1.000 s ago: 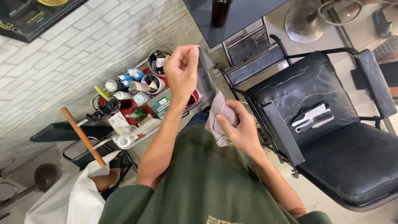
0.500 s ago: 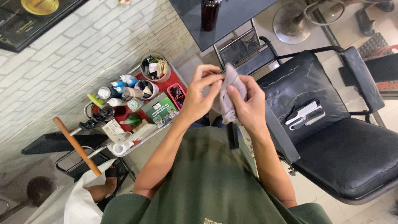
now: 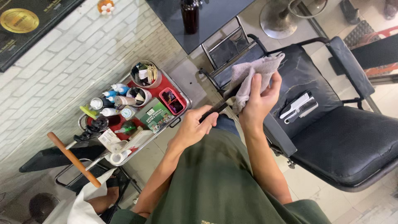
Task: The person wipes down several barber combs with a cloth. The person picks up a white comb and a black comb one at a time, rubbing the teeth and surfaces with the cloth before placing them down on a chair.
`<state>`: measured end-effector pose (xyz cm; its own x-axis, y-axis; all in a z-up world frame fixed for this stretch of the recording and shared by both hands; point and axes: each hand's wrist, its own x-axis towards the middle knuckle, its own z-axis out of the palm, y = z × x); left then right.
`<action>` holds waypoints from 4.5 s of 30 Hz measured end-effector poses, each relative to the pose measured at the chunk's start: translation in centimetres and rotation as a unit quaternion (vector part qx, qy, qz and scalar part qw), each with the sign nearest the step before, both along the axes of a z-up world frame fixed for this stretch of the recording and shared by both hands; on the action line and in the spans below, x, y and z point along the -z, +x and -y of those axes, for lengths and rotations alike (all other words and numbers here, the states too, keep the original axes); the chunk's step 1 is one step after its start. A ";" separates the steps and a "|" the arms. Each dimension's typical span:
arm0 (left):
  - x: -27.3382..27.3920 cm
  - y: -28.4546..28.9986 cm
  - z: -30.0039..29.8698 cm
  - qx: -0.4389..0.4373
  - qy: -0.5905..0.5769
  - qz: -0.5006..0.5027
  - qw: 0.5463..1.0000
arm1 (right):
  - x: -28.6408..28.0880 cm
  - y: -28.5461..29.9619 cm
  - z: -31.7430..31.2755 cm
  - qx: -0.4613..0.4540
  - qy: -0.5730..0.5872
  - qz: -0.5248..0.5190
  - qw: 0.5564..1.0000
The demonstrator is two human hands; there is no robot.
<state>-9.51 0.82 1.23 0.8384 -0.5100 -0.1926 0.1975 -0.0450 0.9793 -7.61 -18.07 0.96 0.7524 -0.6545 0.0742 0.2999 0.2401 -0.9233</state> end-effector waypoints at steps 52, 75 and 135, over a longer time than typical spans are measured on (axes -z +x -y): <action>-2.0 2.6 9.4 0.057 0.045 0.123 0.990 | -2.0 -7.3 5.3 -0.110 -0.468 -0.152 0.864; 1.5 0.4 10.7 0.028 0.001 0.019 0.999 | -0.2 -6.2 5.2 -0.020 -0.410 -0.159 0.898; 0.6 -0.1 12.9 -0.042 -0.029 0.148 0.988 | 0.9 -3.5 7.2 0.011 -0.294 -0.018 0.956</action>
<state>-9.57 -12.04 0.64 0.8938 -0.4385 0.0945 -0.0966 0.0175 0.9952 -11.15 -25.29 0.04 0.7483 -0.5228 0.4083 0.2647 -0.3291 -0.9064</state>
